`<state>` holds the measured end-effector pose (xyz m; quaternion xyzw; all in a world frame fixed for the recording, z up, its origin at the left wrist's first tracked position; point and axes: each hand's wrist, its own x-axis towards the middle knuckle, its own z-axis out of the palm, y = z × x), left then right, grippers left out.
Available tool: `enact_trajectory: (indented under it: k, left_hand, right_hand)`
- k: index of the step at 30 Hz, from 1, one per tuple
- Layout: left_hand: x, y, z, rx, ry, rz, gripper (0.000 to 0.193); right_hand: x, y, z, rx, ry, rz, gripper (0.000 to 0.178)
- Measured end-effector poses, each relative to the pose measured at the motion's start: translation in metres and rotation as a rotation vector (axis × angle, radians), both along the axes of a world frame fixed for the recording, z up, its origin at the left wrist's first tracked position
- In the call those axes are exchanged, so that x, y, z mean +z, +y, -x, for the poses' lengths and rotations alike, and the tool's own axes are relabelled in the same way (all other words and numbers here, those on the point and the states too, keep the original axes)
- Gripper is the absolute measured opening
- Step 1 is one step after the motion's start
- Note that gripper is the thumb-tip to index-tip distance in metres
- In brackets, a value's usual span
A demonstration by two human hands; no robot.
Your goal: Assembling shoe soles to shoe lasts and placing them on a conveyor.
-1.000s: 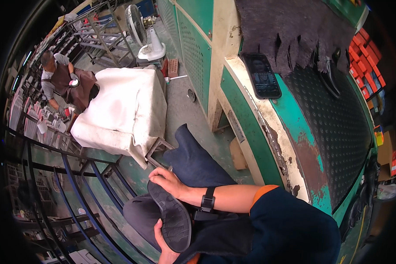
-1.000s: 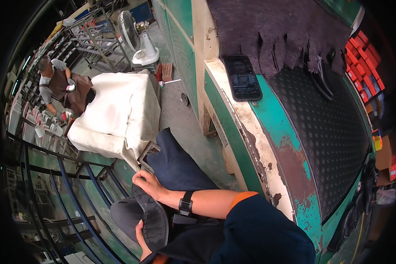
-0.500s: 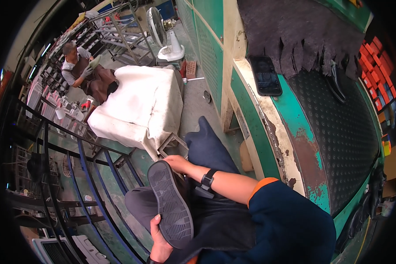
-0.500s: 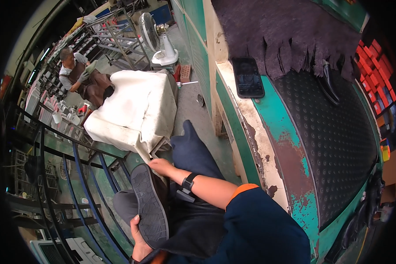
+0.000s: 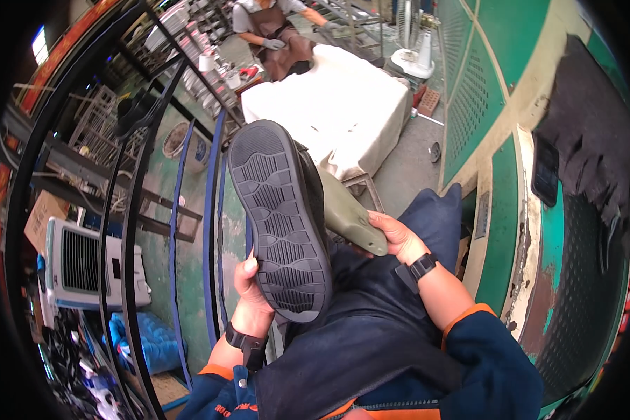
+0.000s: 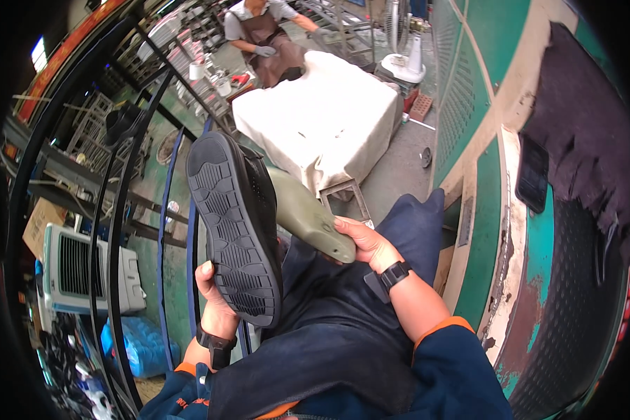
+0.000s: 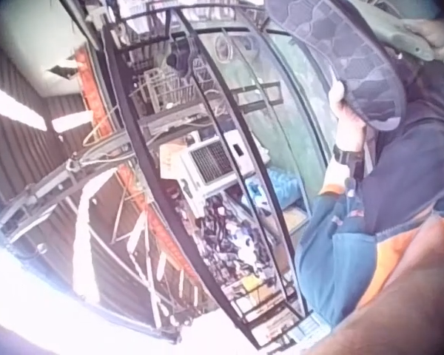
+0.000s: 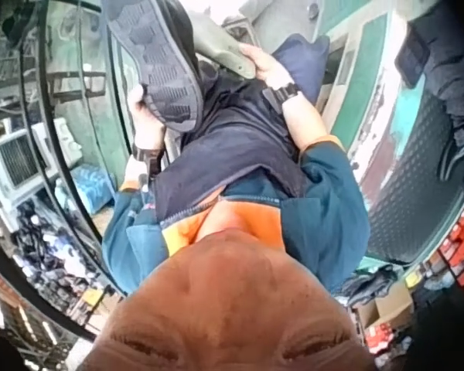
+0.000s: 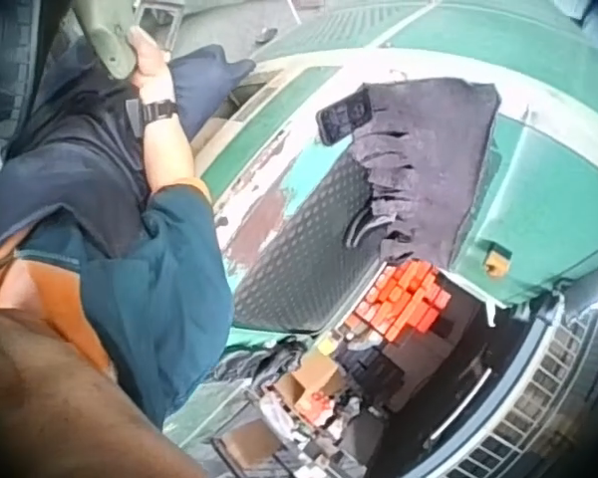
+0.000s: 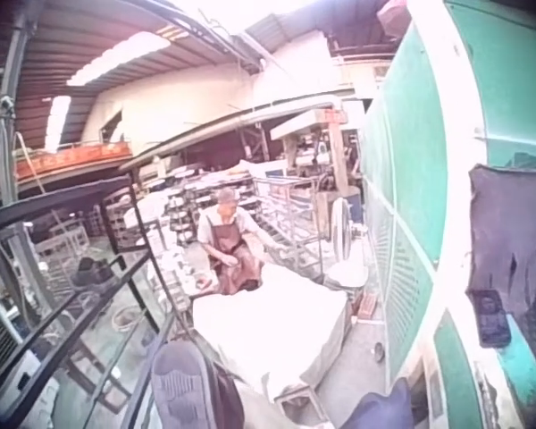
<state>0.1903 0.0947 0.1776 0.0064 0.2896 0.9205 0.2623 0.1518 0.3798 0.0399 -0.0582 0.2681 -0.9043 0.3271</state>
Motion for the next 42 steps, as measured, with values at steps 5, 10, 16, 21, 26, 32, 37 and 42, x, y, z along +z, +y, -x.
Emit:
enact_trajectory:
  k: [5,10,16,21,26,32,37,42]
  left_hand:
    - [0.006,-0.026,-0.016,0.093,0.101,0.148,0.103]
    - [0.026,-0.040,-0.013,0.295,0.504,0.478,0.117]
    - [0.043,-0.069,0.003,0.476,1.208,1.597,0.079]
    - [0.032,-0.058,-0.002,1.006,1.378,1.517,0.044]
    - [0.108,-0.098,0.073,1.302,1.337,1.933,0.036]
    - [0.123,-0.191,0.179,1.292,1.170,2.115,0.036]
    - [0.098,-0.193,0.160,1.671,1.276,2.364,0.054]
    - [0.028,-0.118,0.148,0.956,1.468,2.131,0.045]
  right_hand:
    - [0.048,-0.024,0.092,-0.396,-0.061,-0.130,0.051]
    - [0.042,-0.058,0.145,-0.167,-0.113,-0.083,0.053]
    - [0.123,-0.124,0.052,0.441,0.137,-0.003,0.074]
    - [0.181,-0.177,0.052,0.087,0.640,-0.206,0.082]
    - [0.222,-0.148,0.075,0.162,0.713,-0.520,0.059]
    - [0.254,-0.050,0.086,0.107,1.086,-0.927,0.043]
    - [0.336,0.097,0.023,-0.047,0.929,-1.261,0.045]
    - [0.368,0.285,-0.137,-0.740,0.395,-2.105,0.046]
